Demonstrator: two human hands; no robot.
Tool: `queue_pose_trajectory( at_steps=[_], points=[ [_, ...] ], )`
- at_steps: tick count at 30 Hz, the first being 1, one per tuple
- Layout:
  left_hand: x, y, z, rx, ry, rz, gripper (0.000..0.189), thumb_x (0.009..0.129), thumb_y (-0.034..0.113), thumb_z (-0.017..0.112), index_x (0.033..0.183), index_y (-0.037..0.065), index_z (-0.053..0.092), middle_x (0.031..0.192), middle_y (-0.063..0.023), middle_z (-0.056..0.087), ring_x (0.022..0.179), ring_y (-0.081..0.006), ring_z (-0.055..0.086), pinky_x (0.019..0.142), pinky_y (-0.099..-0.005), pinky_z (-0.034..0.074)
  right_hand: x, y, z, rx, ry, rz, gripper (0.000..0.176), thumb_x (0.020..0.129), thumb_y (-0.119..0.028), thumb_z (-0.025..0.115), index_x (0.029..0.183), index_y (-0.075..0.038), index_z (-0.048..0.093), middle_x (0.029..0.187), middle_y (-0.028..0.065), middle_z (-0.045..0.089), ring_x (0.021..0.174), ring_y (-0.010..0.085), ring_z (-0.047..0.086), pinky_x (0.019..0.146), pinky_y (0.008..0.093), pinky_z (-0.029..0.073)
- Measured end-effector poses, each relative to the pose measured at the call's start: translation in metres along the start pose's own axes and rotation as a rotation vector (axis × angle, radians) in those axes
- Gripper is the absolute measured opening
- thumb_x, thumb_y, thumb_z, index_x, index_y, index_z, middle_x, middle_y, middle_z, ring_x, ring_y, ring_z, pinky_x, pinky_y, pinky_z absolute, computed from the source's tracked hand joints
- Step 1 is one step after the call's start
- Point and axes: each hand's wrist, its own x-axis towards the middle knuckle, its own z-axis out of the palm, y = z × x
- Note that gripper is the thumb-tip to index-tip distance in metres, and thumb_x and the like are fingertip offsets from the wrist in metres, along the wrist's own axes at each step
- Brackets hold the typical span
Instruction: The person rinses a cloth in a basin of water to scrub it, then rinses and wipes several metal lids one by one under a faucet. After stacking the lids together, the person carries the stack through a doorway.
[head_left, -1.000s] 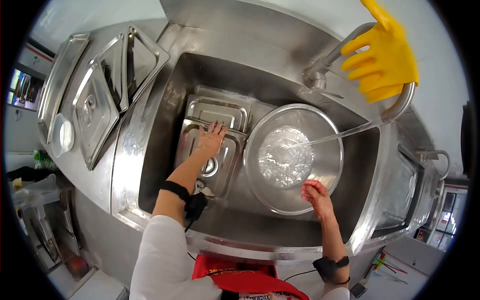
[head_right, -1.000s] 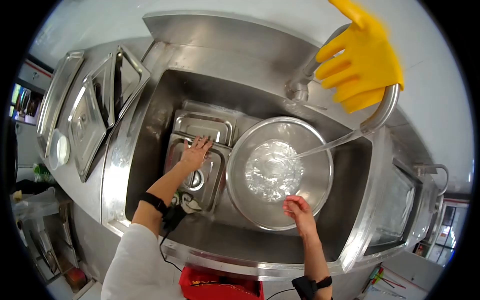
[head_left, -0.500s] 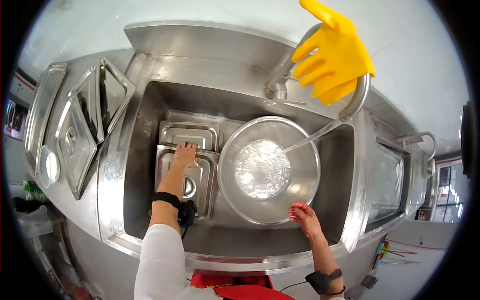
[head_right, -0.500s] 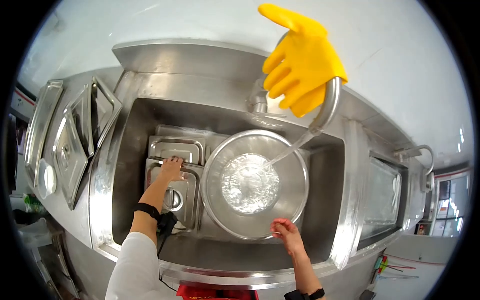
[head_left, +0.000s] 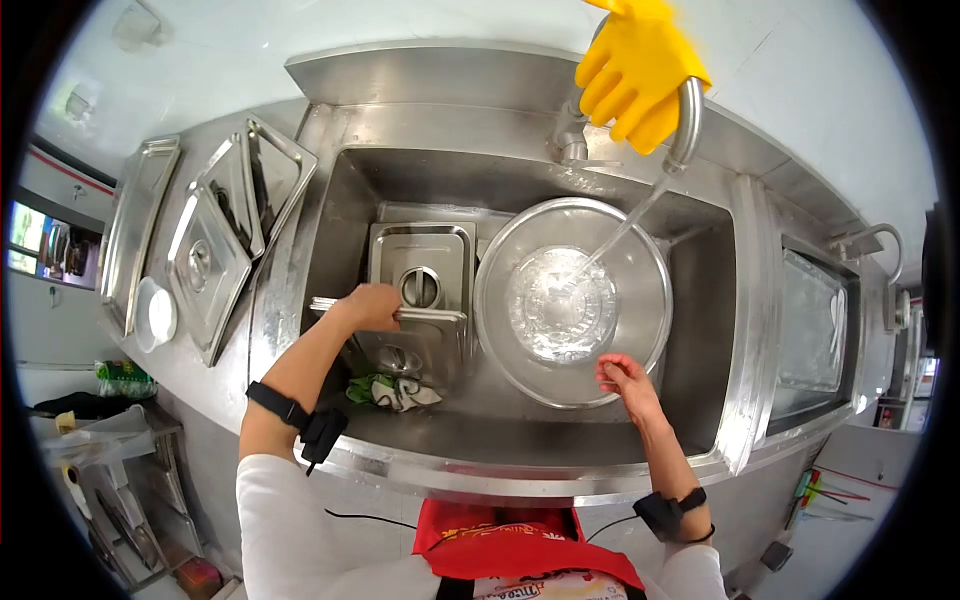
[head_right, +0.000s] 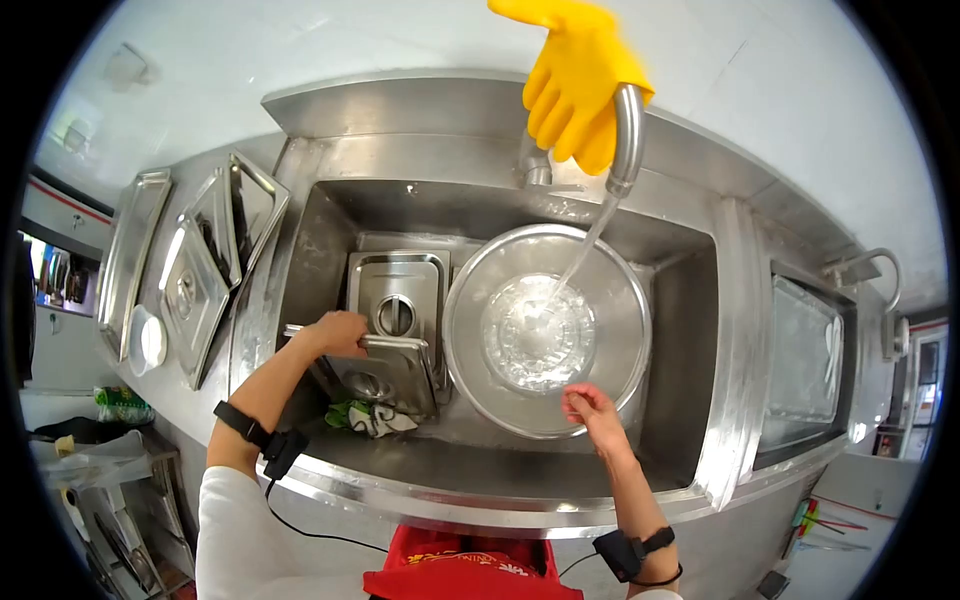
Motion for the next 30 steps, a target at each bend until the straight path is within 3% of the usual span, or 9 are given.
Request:
queue_pose_trajectory(
  at_steps=[7,9,13,17,20,21,26,27,30],
  points=[
    [-0.109,0.052,-0.032,-0.023,0.316,-0.124,0.021,0.069,0.026,0.064,0.075,0.006,0.063,0.072,-0.0150,0.061,0.074,-0.0329,0.058,0.065,-0.0431,0.045,0.000,-0.005,-0.005,0.005,-0.122,-0.014,0.020,0.086,-0.018,0.051,0.102,-0.006,0.055,0.093,0.0034,0.058,0.084,0.0110,0.056,0.071,0.0233,0.045],
    [-0.145,0.067,-0.062,-0.145,0.372,-0.289,0.024,0.068,0.021,0.065,0.085,0.004,0.064,0.070,-0.0168,0.061,0.067,-0.0334,0.058,0.061,-0.0378,0.047,0.002,0.000,-0.015,0.021,-0.140,-0.015,0.021,0.086,-0.019,0.051,0.102,-0.006,0.055,0.094,0.0037,0.058,0.085,0.0111,0.056,0.070,0.0237,0.046],
    [-0.211,0.076,-0.110,-0.434,0.530,-0.627,0.025,0.067,0.015,0.067,0.084,-0.003,0.063,0.061,-0.0124,0.061,0.057,-0.0141,0.057,0.053,-0.0293,0.043,0.001,0.003,-0.031,0.020,-0.189,-0.033,0.021,0.086,-0.019,0.052,0.102,-0.007,0.054,0.095,0.0046,0.057,0.085,0.0117,0.056,0.070,0.0242,0.046],
    [-0.242,0.098,-0.126,-0.995,0.795,-0.479,0.028,0.069,0.014,0.067,0.090,-0.004,0.062,0.076,-0.0062,0.063,0.064,-0.0141,0.057,0.060,-0.0269,0.046,-0.002,0.006,-0.042,0.074,-0.202,-0.029,0.020,0.085,-0.019,0.053,0.101,-0.007,0.055,0.094,0.0043,0.058,0.084,0.0116,0.056,0.071,0.0249,0.046],
    [-0.216,0.094,-0.098,-1.027,0.853,-0.594,0.035,0.069,0.019,0.069,0.096,-0.001,0.060,0.085,-0.0084,0.062,0.075,-0.0150,0.058,0.071,-0.0293,0.045,-0.004,0.007,-0.049,0.131,-0.203,-0.027,0.020,0.084,-0.018,0.054,0.100,-0.007,0.055,0.093,0.0043,0.057,0.084,0.0116,0.056,0.069,0.0249,0.046],
    [-0.198,0.104,-0.088,-1.192,0.752,-0.502,0.040,0.068,0.023,0.069,0.098,-0.001,0.059,0.090,-0.0094,0.062,0.081,-0.0155,0.057,0.077,-0.0304,0.042,-0.005,0.008,-0.051,0.146,-0.200,-0.028,0.020,0.084,-0.018,0.054,0.100,-0.007,0.055,0.092,0.0043,0.057,0.083,0.0116,0.056,0.069,0.0249,0.046],
    [-0.041,0.174,-0.001,-1.615,0.811,-0.394,0.037,0.068,0.023,0.070,0.089,-0.005,0.059,0.078,-0.0093,0.059,0.067,-0.0175,0.055,0.061,-0.0333,0.044,-0.009,0.015,-0.064,0.229,-0.151,-0.019,0.019,0.084,-0.017,0.055,0.100,-0.006,0.056,0.090,0.0036,0.058,0.079,0.0111,0.057,0.066,0.0230,0.046],
    [-0.013,0.185,0.013,-1.592,0.768,-0.512,0.032,0.069,0.020,0.070,0.084,-0.006,0.059,0.075,-0.0101,0.059,0.062,-0.0179,0.054,0.057,-0.0336,0.044,-0.015,0.014,-0.068,0.234,-0.136,-0.022,0.018,0.084,-0.016,0.054,0.099,-0.007,0.056,0.090,0.0034,0.058,0.078,0.0108,0.057,0.066,0.0227,0.047],
    [0.041,0.223,0.036,-1.768,0.870,-0.415,0.028,0.066,0.020,0.073,0.072,-0.002,0.057,0.067,-0.0068,0.055,0.055,-0.0156,0.049,0.051,-0.0308,0.041,-0.027,0.016,-0.083,0.238,-0.076,-0.017,0.015,0.085,-0.016,0.054,0.098,-0.008,0.057,0.088,0.0024,0.059,0.077,0.0090,0.057,0.065,0.0216,0.047]
  ],
)
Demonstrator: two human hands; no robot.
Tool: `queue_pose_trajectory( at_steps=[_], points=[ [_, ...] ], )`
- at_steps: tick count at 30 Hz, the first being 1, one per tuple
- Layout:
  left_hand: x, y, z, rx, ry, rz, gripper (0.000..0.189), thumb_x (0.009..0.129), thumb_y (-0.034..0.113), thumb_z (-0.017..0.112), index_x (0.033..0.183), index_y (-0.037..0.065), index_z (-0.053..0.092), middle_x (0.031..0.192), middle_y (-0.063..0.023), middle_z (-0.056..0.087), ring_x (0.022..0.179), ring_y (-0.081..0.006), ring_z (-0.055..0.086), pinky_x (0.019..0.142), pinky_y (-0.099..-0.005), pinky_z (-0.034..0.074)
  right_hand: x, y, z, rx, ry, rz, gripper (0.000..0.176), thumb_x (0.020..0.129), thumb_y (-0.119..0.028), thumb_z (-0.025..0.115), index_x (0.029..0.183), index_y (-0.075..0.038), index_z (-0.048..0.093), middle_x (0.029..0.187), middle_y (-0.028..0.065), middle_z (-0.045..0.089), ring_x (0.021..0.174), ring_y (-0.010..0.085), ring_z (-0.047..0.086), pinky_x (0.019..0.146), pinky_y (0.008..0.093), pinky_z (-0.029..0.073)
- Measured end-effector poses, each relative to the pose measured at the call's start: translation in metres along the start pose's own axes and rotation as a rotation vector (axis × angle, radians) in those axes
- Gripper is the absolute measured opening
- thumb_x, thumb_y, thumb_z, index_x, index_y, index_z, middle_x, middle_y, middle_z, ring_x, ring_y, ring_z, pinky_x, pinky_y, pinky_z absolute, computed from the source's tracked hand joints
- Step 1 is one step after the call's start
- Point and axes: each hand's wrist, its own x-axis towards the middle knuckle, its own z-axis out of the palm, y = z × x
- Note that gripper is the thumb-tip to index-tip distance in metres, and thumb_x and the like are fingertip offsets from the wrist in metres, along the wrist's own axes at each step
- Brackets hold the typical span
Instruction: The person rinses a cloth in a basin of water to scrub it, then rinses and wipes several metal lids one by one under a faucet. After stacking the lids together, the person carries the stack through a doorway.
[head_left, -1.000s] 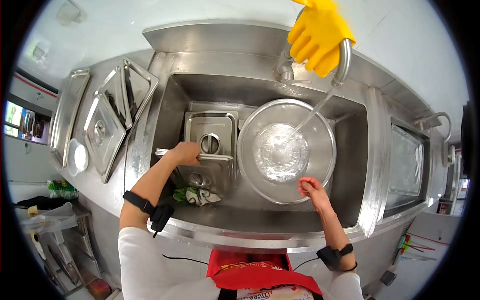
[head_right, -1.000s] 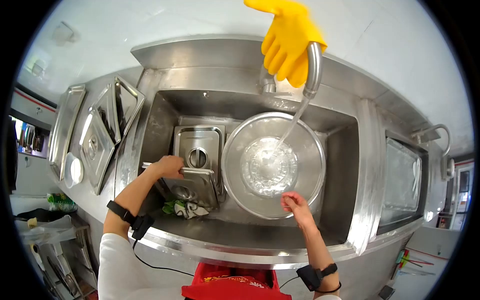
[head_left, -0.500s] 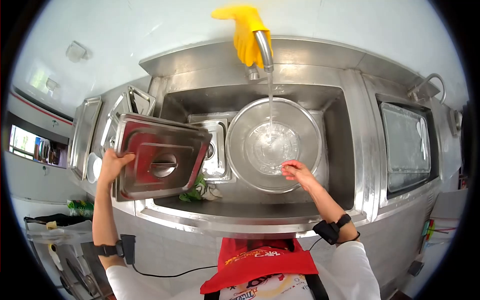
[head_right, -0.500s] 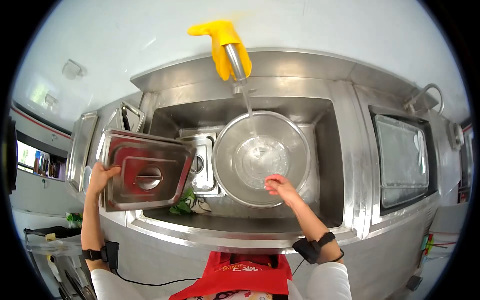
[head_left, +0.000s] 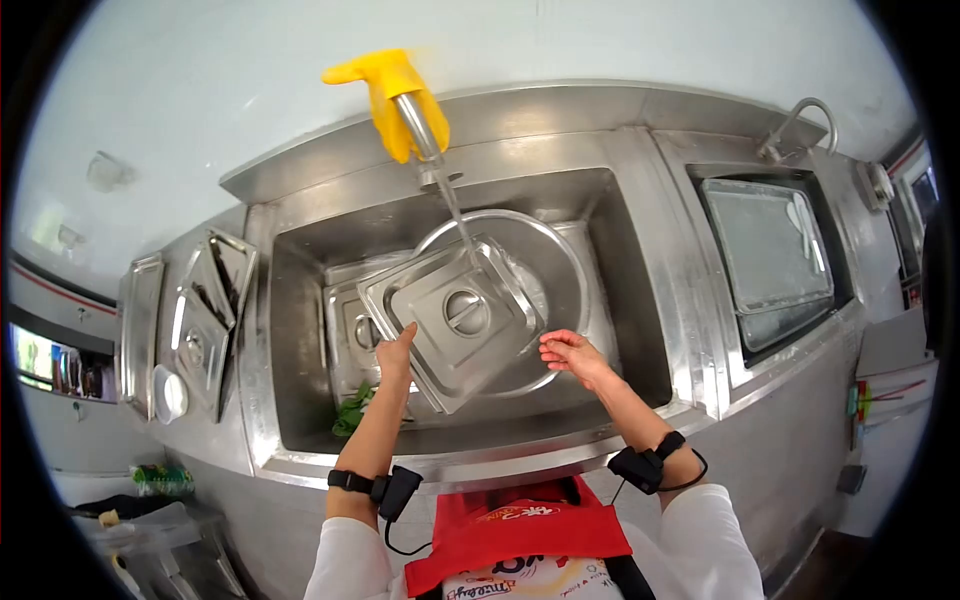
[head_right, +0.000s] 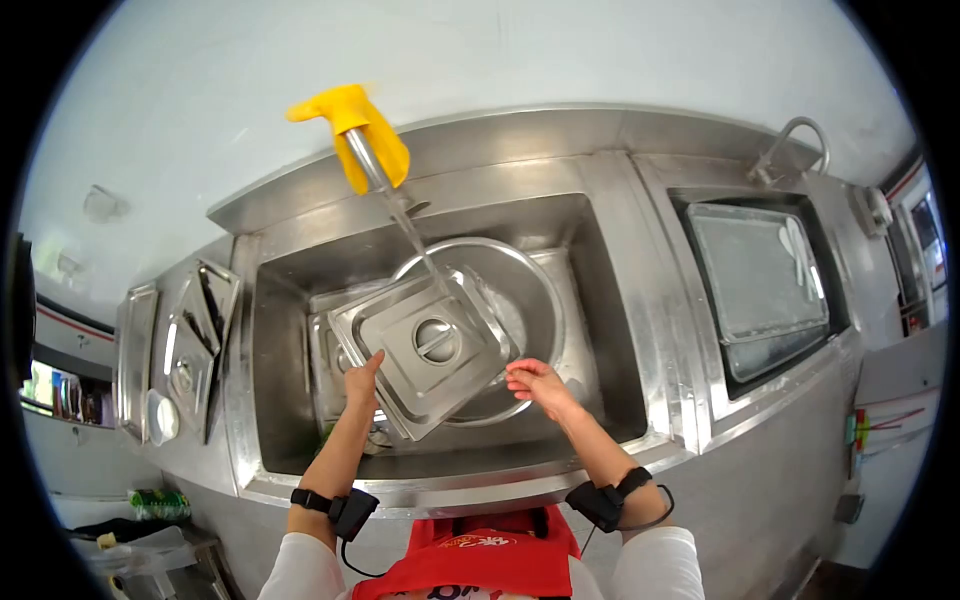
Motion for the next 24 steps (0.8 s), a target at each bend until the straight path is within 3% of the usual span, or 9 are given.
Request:
queue_pose_trajectory(
  at_steps=[4,7,9,11,12,15,19,22,24],
  points=[
    [0.022,-0.047,0.023,0.099,0.092,-0.042,0.030,0.065,0.023,0.075,0.063,0.000,0.055,0.060,-0.0034,0.050,0.050,-0.0130,0.040,0.047,-0.0314,0.035,-0.003,0.009,-0.015,-0.001,0.036,-0.003,0.015,0.084,-0.016,0.055,0.098,-0.009,0.057,0.091,0.0020,0.058,0.078,0.0087,0.056,0.066,0.0217,0.047],
    [0.014,-0.050,0.048,0.242,0.143,0.089,0.035,0.065,0.025,0.075,0.056,-0.001,0.052,0.056,-0.0025,0.048,0.049,-0.0130,0.037,0.047,-0.0328,0.033,0.013,0.023,0.006,-0.096,-0.054,-0.058,0.023,0.082,-0.016,0.058,0.103,-0.008,0.055,0.091,0.0029,0.059,0.082,0.0111,0.057,0.070,0.0239,0.047],
    [0.001,-0.041,0.064,0.283,0.205,0.083,0.042,0.067,0.030,0.073,0.054,-0.003,0.050,0.053,-0.0040,0.047,0.049,-0.0140,0.038,0.049,-0.0328,0.034,0.035,0.041,0.030,-0.421,-0.140,-0.266,0.039,0.078,-0.022,0.060,0.112,-0.006,0.051,0.100,0.0091,0.056,0.092,0.0191,0.056,0.078,0.0285,0.045],
    [0.013,-0.050,0.062,0.442,0.213,0.098,0.050,0.070,0.041,0.069,0.055,-0.003,0.050,0.053,-0.0053,0.048,0.049,-0.0139,0.039,0.049,-0.0326,0.035,0.030,0.019,0.065,-0.694,-0.166,-0.250,0.054,0.075,-0.030,0.061,0.119,-0.005,0.045,0.112,0.0159,0.050,0.101,0.0266,0.051,0.085,0.0319,0.041],
    [0.011,-0.046,0.063,0.411,0.195,0.039,0.053,0.071,0.045,0.067,0.054,-0.002,0.049,0.052,-0.0053,0.047,0.050,-0.0139,0.039,0.048,-0.0323,0.035,0.048,0.037,0.073,-0.837,-0.164,-0.481,0.059,0.074,-0.030,0.059,0.123,-0.004,0.040,0.120,0.0193,0.043,0.106,0.0312,0.047,0.088,0.0339,0.039],
    [0.005,-0.037,0.068,0.326,0.181,-0.059,0.060,0.073,0.053,0.061,0.054,-0.002,0.047,0.052,-0.0049,0.045,0.050,-0.0138,0.038,0.048,-0.0316,0.034,0.057,0.031,0.100,-0.893,-0.072,-0.445,0.061,0.073,-0.026,0.057,0.126,-0.003,0.035,0.119,0.0199,0.043,0.106,0.0315,0.046,0.088,0.0349,0.039],
    [0.005,-0.044,0.063,0.250,0.210,-0.027,0.060,0.075,0.054,0.058,0.053,0.000,0.044,0.053,-0.0033,0.043,0.049,-0.0131,0.035,0.044,-0.0322,0.031,0.059,0.014,0.105,-1.038,-0.326,-0.517,0.065,0.074,-0.029,0.056,0.127,-0.001,0.032,0.121,0.0205,0.041,0.112,0.0331,0.042,0.091,0.0367,0.036],
    [0.010,-0.046,0.050,0.254,0.176,-0.035,0.058,0.077,0.051,0.058,0.051,0.001,0.043,0.052,-0.0023,0.042,0.049,-0.0124,0.034,0.044,-0.0326,0.030,0.071,0.027,0.085,-1.086,-0.152,-0.701,0.067,0.074,-0.030,0.058,0.126,0.002,0.030,0.122,0.0216,0.041,0.110,0.0358,0.043,0.093,0.0378,0.036],
    [0.013,-0.043,0.042,0.220,0.170,-0.075,0.058,0.078,0.049,0.058,0.049,0.001,0.041,0.051,-0.0017,0.041,0.048,-0.0120,0.033,0.044,-0.0324,0.030,0.088,0.054,0.056,-0.979,0.241,-0.385,0.067,0.075,-0.026,0.059,0.127,0.004,0.029,0.123,0.0211,0.039,0.110,0.0332,0.044,0.093,0.0374,0.037]
  ],
)
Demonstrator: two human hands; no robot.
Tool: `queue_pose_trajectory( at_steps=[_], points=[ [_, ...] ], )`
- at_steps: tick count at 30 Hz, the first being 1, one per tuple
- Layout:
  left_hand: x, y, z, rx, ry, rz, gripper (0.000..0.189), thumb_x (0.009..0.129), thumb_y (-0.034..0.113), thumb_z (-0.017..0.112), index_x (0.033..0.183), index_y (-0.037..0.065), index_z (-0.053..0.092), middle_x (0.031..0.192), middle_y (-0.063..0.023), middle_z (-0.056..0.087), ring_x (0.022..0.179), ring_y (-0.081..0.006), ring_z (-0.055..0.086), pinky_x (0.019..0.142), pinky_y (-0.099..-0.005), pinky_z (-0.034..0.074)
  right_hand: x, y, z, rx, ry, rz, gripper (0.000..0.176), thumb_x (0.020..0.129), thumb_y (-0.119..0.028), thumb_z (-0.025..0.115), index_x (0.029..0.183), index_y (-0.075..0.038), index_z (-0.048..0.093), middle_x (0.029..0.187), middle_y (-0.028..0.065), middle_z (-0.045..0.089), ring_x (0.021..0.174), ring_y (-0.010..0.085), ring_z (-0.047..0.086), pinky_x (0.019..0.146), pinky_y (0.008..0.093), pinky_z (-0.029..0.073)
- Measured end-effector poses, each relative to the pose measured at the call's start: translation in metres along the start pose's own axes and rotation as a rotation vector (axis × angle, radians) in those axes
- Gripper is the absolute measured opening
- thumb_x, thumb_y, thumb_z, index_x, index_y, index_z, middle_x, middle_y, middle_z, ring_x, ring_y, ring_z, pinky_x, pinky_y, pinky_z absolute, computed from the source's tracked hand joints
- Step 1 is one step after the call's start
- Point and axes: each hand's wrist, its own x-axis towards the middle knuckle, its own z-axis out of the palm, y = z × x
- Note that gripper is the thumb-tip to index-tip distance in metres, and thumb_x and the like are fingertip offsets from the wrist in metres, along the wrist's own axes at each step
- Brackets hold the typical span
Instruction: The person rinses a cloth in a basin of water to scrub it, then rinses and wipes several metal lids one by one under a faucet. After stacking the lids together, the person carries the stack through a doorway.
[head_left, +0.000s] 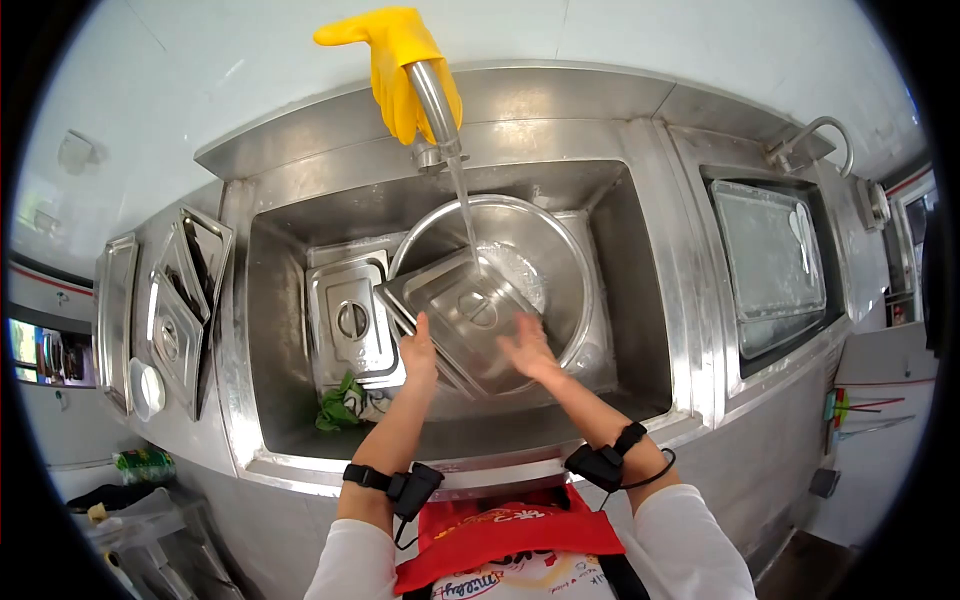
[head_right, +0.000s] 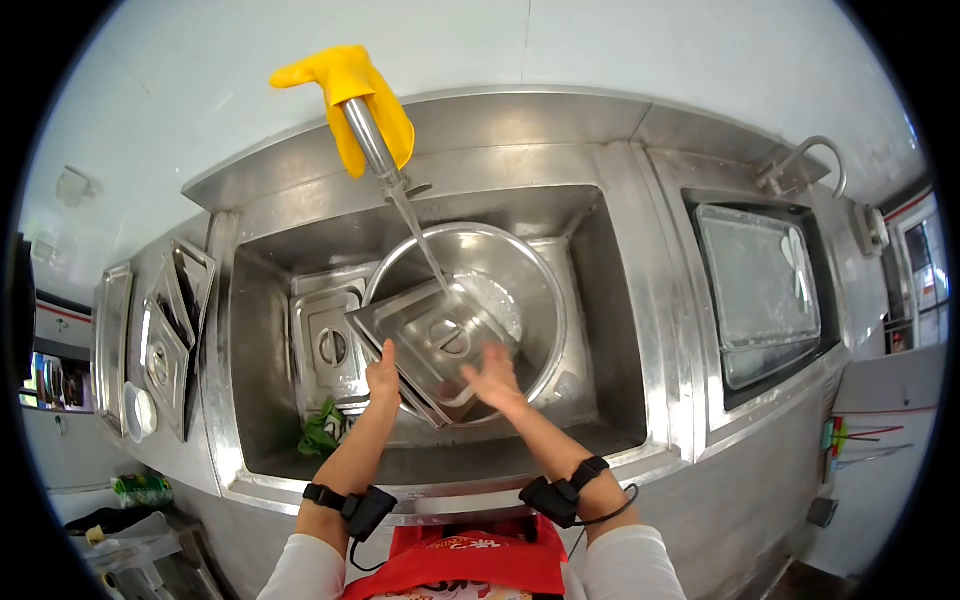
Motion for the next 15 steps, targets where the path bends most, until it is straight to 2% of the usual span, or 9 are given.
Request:
queue_pose_trajectory(
  at_steps=[1,3,4,7,9,10,13,14,15],
  points=[
    [-0.001,0.001,-0.001,-0.062,0.051,0.004,0.055,0.078,0.043,0.060,0.048,0.001,0.040,0.049,-0.0009,0.040,0.047,-0.0116,0.032,0.044,-0.0324,0.030,0.000,0.008,-0.002,0.012,0.096,0.226,0.067,0.076,-0.024,0.060,0.127,0.004,0.029,0.124,0.0209,0.038,0.110,0.0319,0.044,0.093,0.0373,0.037],
    [0.006,-0.001,-0.013,0.052,-0.024,-0.027,0.048,0.075,0.034,0.066,0.081,-0.012,0.055,0.073,-0.0120,0.057,0.063,-0.0168,0.049,0.058,-0.0325,0.042,-0.007,0.017,-0.009,0.627,-0.054,0.617,0.061,0.074,-0.019,0.062,0.123,0.005,0.033,0.117,0.0186,0.044,0.103,0.0282,0.049,0.087,0.0376,0.042],
    [0.009,-0.003,-0.017,0.085,-0.033,-0.032,0.047,0.074,0.032,0.066,0.081,-0.013,0.055,0.075,-0.0124,0.057,0.063,-0.0174,0.050,0.058,-0.0324,0.042,-0.011,0.015,-0.013,0.939,-0.134,0.807,0.059,0.074,-0.016,0.064,0.121,0.005,0.036,0.114,0.0175,0.047,0.099,0.0264,0.051,0.084,0.0378,0.044],
    [0.022,-0.012,-0.022,0.098,-0.060,-0.022,0.044,0.073,0.028,0.068,0.081,-0.013,0.055,0.078,-0.0134,0.058,0.065,-0.0186,0.052,0.059,-0.0321,0.043,-0.009,0.025,0.004,1.105,-0.134,0.887,0.047,0.071,-0.010,0.065,0.111,0.004,0.042,0.097,0.0118,0.055,0.083,0.0193,0.056,0.073,0.0349,0.049],
    [0.025,-0.016,-0.026,-0.005,-0.094,0.008,0.042,0.074,0.027,0.068,0.079,-0.013,0.055,0.078,-0.0137,0.058,0.066,-0.0191,0.054,0.059,-0.0321,0.043,0.000,0.028,0.018,1.351,-0.048,0.872,0.034,0.072,-0.005,0.062,0.101,-0.001,0.046,0.076,0.0068,0.054,0.066,0.0154,0.053,0.059,0.0286,0.045],
    [0.023,-0.018,-0.030,-0.033,-0.086,-0.008,0.048,0.075,0.034,0.066,0.078,-0.013,0.055,0.079,-0.0166,0.058,0.067,-0.0195,0.055,0.059,-0.0322,0.044,0.000,0.030,0.022,1.469,-0.003,0.865,0.028,0.072,-0.003,0.061,0.097,-0.004,0.047,0.065,0.0043,0.054,0.057,0.0135,0.051,0.052,0.0254,0.043],
    [0.016,-0.022,-0.041,0.135,0.021,-0.027,0.062,0.076,0.048,0.060,0.074,-0.015,0.055,0.070,-0.0152,0.057,0.063,-0.0210,0.049,0.061,-0.0343,0.041,0.004,0.011,0.003,1.501,0.071,0.766,0.025,0.073,-0.001,0.058,0.092,-0.009,0.046,0.066,0.0030,0.052,0.061,0.0135,0.053,0.051,0.0281,0.043],
    [0.015,-0.021,-0.047,0.259,-0.013,-0.109,0.072,0.076,0.055,0.054,0.080,-0.017,0.055,0.075,-0.0181,0.057,0.069,-0.0240,0.052,0.064,-0.0349,0.042,0.003,0.003,-0.012,1.429,0.030,0.793,0.028,0.073,0.002,0.055,0.095,-0.011,0.043,0.073,0.0042,0.053,0.064,0.0144,0.053,0.055,0.0332,0.047],
    [0.014,-0.026,-0.049,0.235,-0.014,-0.121,0.073,0.076,0.055,0.054,0.081,-0.018,0.054,0.078,-0.0191,0.057,0.072,-0.0239,0.052,0.066,-0.0344,0.042,0.000,-0.004,-0.018,1.445,0.058,0.748,0.029,0.074,0.002,0.054,0.097,-0.011,0.042,0.076,0.0049,0.052,0.067,0.0149,0.054,0.057,0.0349,0.048]
  ],
)
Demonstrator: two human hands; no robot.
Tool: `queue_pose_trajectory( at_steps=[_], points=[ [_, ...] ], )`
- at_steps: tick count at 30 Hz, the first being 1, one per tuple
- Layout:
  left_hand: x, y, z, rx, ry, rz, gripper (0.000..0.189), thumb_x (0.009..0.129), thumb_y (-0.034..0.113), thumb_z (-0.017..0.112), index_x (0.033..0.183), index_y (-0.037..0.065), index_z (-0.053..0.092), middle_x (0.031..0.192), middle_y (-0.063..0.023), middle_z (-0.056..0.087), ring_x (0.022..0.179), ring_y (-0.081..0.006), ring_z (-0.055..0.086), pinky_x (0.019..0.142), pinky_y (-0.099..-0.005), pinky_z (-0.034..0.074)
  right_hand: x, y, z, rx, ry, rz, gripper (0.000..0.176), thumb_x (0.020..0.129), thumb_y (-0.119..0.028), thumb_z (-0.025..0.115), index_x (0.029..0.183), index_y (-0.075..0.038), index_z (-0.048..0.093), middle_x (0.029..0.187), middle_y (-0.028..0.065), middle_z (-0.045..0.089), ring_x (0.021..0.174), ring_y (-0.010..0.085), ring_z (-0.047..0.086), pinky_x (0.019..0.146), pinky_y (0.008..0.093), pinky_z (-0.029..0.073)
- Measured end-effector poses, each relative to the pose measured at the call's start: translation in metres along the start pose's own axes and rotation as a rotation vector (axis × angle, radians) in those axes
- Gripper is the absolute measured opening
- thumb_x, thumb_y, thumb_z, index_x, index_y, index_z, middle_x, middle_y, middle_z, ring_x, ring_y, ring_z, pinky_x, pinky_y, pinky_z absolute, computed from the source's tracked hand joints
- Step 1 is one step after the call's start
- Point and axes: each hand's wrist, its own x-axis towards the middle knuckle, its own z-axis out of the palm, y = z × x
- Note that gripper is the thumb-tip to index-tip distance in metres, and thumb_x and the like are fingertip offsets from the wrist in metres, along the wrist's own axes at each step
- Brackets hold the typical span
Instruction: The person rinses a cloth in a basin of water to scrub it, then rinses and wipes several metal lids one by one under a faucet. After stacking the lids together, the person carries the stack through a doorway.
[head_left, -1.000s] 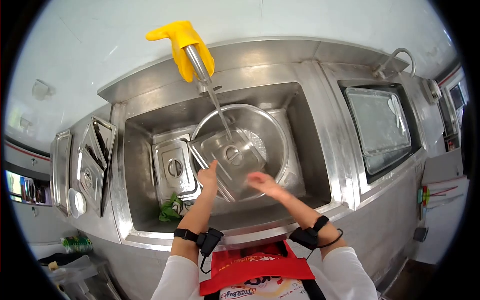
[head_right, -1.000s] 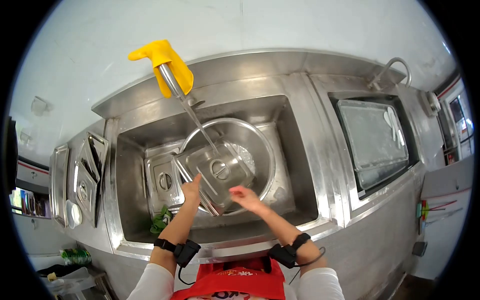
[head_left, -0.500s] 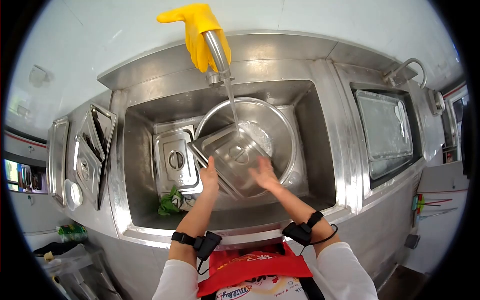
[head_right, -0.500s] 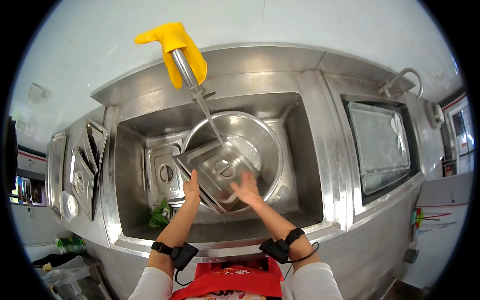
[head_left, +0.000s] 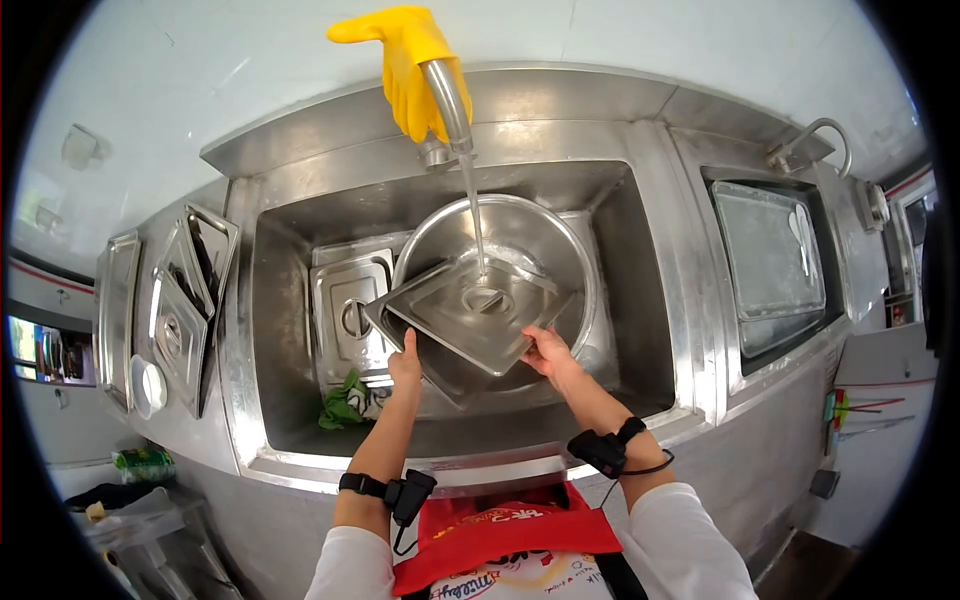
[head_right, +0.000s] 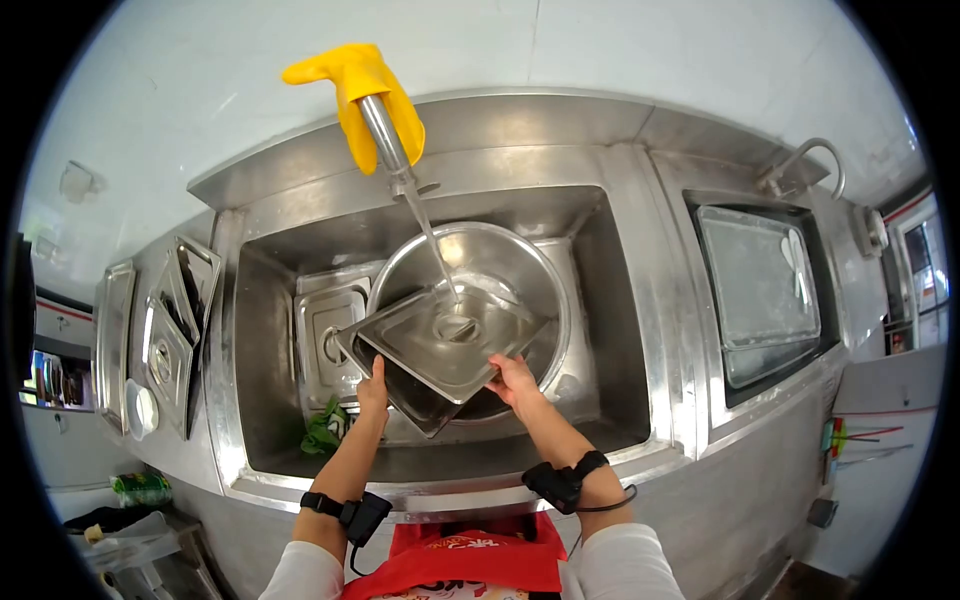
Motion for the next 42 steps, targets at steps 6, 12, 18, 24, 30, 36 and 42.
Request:
queue_pose_trajectory(
  at_steps=[6,12,18,24,30,36,42],
  points=[
    [0.029,-0.065,0.012,-0.433,-0.178,0.008,0.054,0.079,0.037,0.059,0.104,-0.010,0.049,0.094,-0.0209,0.054,0.085,-0.0231,0.051,0.075,-0.0328,0.041,-0.070,-0.029,0.029,-0.154,-0.039,-0.313,0.041,0.074,0.004,0.049,0.112,-0.007,0.037,0.093,0.0084,0.053,0.084,0.0189,0.054,0.067,0.0365,0.050],
    [-0.026,-0.003,-0.007,-0.032,0.267,0.215,0.049,0.071,0.008,0.055,0.116,-0.002,0.038,0.110,-0.0215,0.039,0.102,-0.0323,0.041,0.089,-0.0373,0.033,-0.090,-0.049,-0.008,-0.272,-0.070,-0.617,0.041,0.070,0.008,0.048,0.109,-0.006,0.043,0.099,0.0075,0.054,0.090,0.0169,0.052,0.078,0.0291,0.041],
    [-0.054,0.071,0.002,0.017,0.100,0.891,0.042,0.073,0.016,0.061,0.111,0.004,0.046,0.112,-0.0135,0.042,0.106,-0.0269,0.038,0.093,-0.0376,0.029,-0.049,-0.036,-0.033,-0.015,-0.030,-0.500,0.049,0.071,0.010,0.048,0.115,-0.010,0.040,0.110,0.0102,0.049,0.100,0.0248,0.049,0.084,0.0411,0.042],
    [-0.077,0.186,0.042,-0.820,-0.515,0.284,0.030,0.083,0.019,0.054,0.104,-0.001,0.050,0.102,-0.0115,0.051,0.087,-0.0196,0.052,0.076,-0.0342,0.047,-0.035,-0.029,-0.027,0.084,-0.049,-0.381,0.050,0.072,0.010,0.046,0.117,-0.010,0.037,0.109,0.0118,0.050,0.100,0.0296,0.049,0.086,0.0464,0.043],
    [-0.059,0.250,0.090,-0.945,-0.561,0.158,0.018,0.084,0.020,0.054,0.086,0.002,0.054,0.073,-0.0064,0.053,0.061,-0.0153,0.053,0.056,-0.0275,0.049,-0.049,-0.025,-0.036,-0.036,0.032,-0.512,0.047,0.073,0.012,0.043,0.114,-0.010,0.042,0.108,0.0094,0.052,0.099,0.0260,0.052,0.081,0.0404,0.046],
    [-0.057,0.279,0.109,-0.856,-0.596,0.173,0.031,0.088,0.029,0.042,0.064,0.009,0.042,0.050,-0.0003,0.041,0.036,-0.0106,0.034,0.031,-0.0261,0.025,-0.078,-0.041,-0.043,-0.008,-0.017,-0.561,0.049,0.073,0.011,0.046,0.117,-0.011,0.043,0.106,0.0071,0.054,0.098,0.0220,0.052,0.080,0.0386,0.046],
    [-0.012,0.231,0.081,0.349,-0.185,0.770,0.028,0.075,0.029,0.058,0.085,0.005,0.049,0.083,-0.0144,0.052,0.074,-0.0278,0.055,0.064,-0.0362,0.045,-0.057,-0.066,-0.044,-0.084,-0.116,-0.343,0.041,0.078,-0.001,0.055,0.117,-0.011,0.044,0.105,0.0061,0.054,0.097,0.0213,0.052,0.080,0.0393,0.045]
  ],
)
